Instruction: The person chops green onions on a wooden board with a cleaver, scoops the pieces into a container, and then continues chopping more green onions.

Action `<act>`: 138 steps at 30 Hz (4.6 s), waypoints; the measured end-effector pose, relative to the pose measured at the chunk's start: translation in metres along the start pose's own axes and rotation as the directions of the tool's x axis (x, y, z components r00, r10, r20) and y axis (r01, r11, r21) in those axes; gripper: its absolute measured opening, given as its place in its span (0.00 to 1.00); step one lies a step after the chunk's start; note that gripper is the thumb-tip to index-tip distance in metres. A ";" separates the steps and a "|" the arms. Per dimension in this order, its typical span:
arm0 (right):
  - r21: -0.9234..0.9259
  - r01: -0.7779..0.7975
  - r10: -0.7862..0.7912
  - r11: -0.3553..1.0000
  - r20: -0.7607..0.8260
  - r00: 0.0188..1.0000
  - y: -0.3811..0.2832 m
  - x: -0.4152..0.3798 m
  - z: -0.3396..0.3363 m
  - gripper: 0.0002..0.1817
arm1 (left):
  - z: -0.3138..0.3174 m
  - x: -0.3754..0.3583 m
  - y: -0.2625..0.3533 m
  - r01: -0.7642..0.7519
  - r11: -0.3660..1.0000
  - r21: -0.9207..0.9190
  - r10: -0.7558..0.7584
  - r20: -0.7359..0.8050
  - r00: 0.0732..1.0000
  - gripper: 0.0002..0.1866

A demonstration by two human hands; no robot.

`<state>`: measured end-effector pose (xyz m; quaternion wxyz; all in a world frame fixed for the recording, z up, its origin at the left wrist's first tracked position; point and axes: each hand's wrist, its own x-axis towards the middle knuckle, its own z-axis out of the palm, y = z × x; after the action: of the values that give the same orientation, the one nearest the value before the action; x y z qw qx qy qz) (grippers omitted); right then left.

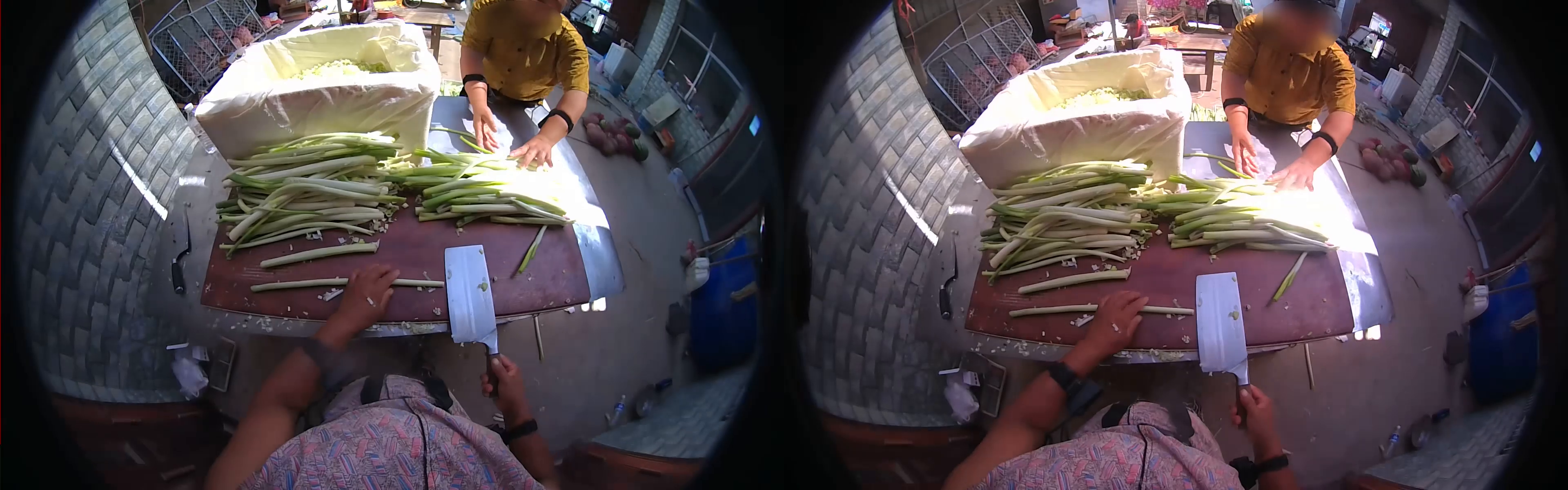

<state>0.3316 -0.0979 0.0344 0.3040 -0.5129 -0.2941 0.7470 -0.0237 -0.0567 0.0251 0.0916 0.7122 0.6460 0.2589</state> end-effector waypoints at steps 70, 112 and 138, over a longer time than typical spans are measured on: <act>0.052 -0.002 0.000 0.999 0.040 0.999 0.049 -0.022 0.021 0.14 | 0.017 -0.002 0.013 -0.205 0.959 0.198 0.149 0.262 0.953 0.36; 0.025 -0.042 0.040 0.999 0.084 0.996 0.045 -0.006 0.091 0.08 | -0.011 -0.026 -0.020 -0.148 0.978 0.145 0.110 0.237 0.965 0.41; 0.024 -0.113 0.106 0.993 0.201 0.974 0.050 0.004 0.112 0.09 | -0.061 -0.074 -0.095 0.081 0.956 0.282 -0.119 0.119 0.986 0.33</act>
<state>0.2172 -0.1412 0.0280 0.2401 -0.4455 -0.2812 0.8153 -0.1385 -0.1265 0.0144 0.0477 0.7001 0.7035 0.1125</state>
